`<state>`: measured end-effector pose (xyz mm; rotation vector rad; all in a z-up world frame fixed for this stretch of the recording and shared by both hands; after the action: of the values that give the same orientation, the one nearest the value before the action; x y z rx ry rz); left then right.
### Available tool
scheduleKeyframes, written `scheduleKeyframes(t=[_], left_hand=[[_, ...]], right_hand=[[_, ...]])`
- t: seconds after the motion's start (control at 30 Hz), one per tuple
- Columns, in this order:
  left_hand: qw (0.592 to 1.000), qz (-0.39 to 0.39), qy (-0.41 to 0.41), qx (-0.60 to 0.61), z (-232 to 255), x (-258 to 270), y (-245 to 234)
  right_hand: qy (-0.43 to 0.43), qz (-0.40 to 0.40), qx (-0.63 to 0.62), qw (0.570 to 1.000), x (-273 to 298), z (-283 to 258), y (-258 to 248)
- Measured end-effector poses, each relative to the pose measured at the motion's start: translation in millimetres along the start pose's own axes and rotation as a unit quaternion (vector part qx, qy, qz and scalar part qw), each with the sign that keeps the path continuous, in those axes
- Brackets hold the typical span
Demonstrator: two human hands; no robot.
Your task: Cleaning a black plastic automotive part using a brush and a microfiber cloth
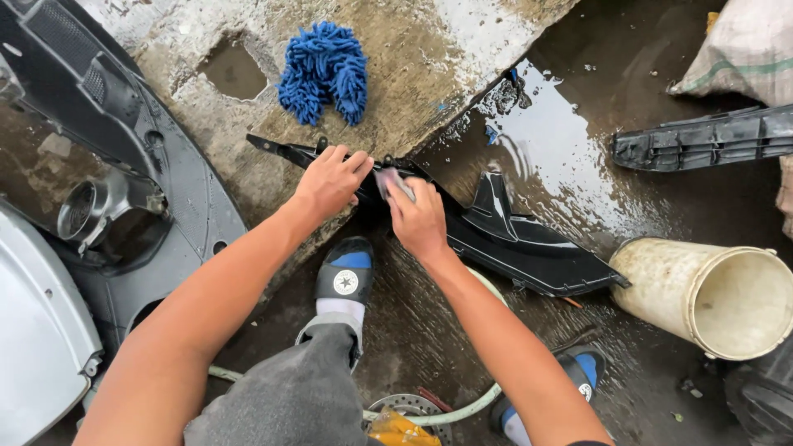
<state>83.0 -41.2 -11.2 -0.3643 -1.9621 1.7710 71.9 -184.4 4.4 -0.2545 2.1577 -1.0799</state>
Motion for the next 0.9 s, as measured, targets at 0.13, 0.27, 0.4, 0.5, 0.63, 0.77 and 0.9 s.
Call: scheduleKeyframes(t=[0.13,0.27,0.4,0.5,0.63,0.77,0.9], left_hand=[[0.998,0.0,-0.025,-0.049,-1,-1,9],[0.999,0.011,-0.03,-0.03,1,-2,12],[0.999,0.019,-0.033,-0.036,1,-3,15],[0.998,0.021,-0.038,-0.037,1,-2,17],[0.998,0.032,-0.036,-0.046,-1,-5,18],[0.998,0.017,-0.033,-0.049,4,-4,14],[0.997,-0.031,-0.049,-0.051,2,-3,14]], right_hand=[[-0.006,-0.04,0.089,0.995,-1,3,35],[0.028,0.0,0.182,0.983,12,11,34],[0.068,-0.01,0.241,0.968,24,28,32],[0.066,-0.027,0.243,0.967,23,34,20],[0.076,-0.025,0.239,0.968,24,31,31],[0.045,-0.04,0.191,0.98,15,34,30],[-0.108,0.004,0.263,0.959,2,15,2]])
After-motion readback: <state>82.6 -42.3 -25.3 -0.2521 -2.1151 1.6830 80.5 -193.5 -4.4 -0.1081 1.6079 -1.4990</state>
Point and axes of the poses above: each hand's wrist, its own x-axis away from the middle knuckle, its own y-axis out of the palm, z = x × y, the point moved 9 cm from there along -x, towards the middle knuckle, and after that the axes turned 1 degree about -x, right-handed, at the moved point
